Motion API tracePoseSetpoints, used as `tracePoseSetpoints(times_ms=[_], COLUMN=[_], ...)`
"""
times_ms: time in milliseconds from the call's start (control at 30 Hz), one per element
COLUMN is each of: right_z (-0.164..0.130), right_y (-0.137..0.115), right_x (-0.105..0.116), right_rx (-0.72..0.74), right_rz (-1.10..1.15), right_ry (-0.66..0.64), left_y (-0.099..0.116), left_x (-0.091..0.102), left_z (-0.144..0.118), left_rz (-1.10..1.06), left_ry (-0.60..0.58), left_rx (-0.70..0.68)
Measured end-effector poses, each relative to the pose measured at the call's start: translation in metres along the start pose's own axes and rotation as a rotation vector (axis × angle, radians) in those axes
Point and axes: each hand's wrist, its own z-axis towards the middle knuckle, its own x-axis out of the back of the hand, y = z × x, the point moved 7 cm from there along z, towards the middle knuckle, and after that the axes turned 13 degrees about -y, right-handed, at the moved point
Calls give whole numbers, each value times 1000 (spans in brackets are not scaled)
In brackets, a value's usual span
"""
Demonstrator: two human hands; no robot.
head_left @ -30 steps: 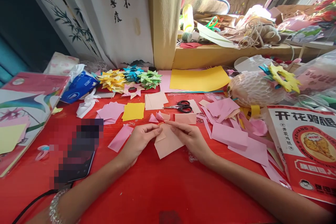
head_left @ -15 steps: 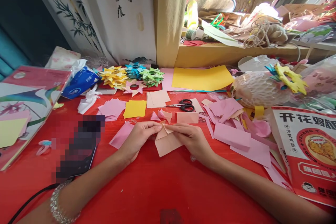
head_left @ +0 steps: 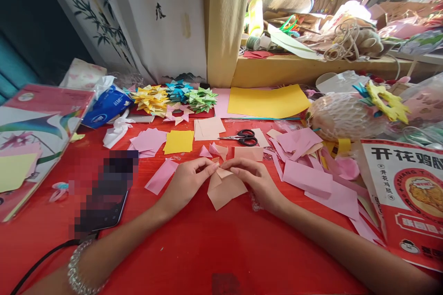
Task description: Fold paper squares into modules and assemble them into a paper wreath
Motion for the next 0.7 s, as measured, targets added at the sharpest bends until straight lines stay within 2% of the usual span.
tracePoseSetpoints(times_ms=[100, 233, 333, 500, 567, 700], right_z=[1, 4, 3, 2, 2, 5], right_y=[8, 10, 11, 15, 16, 16], right_x=[-3, -11, -9, -1, 0, -1], right_rx=[-79, -123, -151, -158, -150, -157], right_rz=[140, 13, -41, 68, 72, 6], right_ry=[-20, -138, -118, -2, -1, -51], left_y=[11, 12, 5, -6, -7, -7], left_x=[0, -3, -4, -5, -5, -4], left_z=[-4, -6, -3, 5, 6, 5], left_rz=[184, 239, 167, -4, -34, -77], left_ry=[33, 25, -1, -92, -111, -71], left_rx=[-54, -64, -23, 42, 54, 67])
